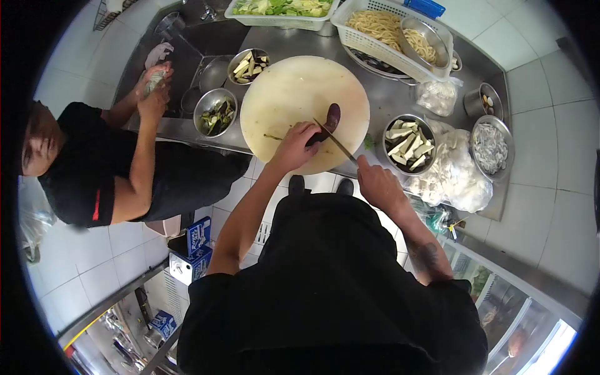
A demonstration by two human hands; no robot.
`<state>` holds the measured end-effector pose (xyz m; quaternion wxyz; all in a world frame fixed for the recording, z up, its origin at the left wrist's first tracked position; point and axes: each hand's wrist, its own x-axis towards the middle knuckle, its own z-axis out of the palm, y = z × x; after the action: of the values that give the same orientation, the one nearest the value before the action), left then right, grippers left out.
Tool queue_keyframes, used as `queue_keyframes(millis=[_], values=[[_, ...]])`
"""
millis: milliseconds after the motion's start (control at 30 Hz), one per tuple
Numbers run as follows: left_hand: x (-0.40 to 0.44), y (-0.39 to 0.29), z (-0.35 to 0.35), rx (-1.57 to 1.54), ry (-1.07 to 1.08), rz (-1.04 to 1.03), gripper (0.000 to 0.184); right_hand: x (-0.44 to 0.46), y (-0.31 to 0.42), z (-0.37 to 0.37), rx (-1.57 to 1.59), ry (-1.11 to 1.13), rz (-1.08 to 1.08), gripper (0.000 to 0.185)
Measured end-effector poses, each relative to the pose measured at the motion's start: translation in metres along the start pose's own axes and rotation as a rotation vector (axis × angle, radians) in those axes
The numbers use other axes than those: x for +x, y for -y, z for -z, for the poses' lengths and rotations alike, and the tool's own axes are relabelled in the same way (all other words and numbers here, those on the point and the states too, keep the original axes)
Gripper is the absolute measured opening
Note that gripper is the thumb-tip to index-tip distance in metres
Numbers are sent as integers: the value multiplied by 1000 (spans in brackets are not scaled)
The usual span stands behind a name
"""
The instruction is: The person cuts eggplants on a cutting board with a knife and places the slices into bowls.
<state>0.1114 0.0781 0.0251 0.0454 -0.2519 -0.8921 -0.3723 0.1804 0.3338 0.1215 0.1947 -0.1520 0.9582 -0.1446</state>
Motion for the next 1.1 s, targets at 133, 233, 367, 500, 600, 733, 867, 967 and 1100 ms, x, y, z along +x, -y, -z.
queue_keyframes(millis=[133,233,367,500,600,733,867,967,1100], values=[[1,-4,0,-23,7,10,43,1,8,8,-55,72,-18,17],[1,-2,-1,-35,39,0,42,7,6,-4,-37,105,-42,20],[2,2,-4,-49,69,-32,41,45,-8,-48,42,-90,26,19],[13,-4,-9,-27,-12,105,40,61,-34,-50,117,-47,103,19],[30,-19,17,136,121,160,47,47,-29,-21,371,57,-33,21],[45,-50,85,-141,-99,104,55,29,-24,-5,441,-167,23,22],[1,-8,62,-167,-140,156,46,24,-10,1,434,-195,-9,21],[-33,14,37,-193,-113,218,44,22,1,-11,393,-192,12,20],[-30,16,36,-169,-70,308,40,22,15,-15,123,-86,25,17]])
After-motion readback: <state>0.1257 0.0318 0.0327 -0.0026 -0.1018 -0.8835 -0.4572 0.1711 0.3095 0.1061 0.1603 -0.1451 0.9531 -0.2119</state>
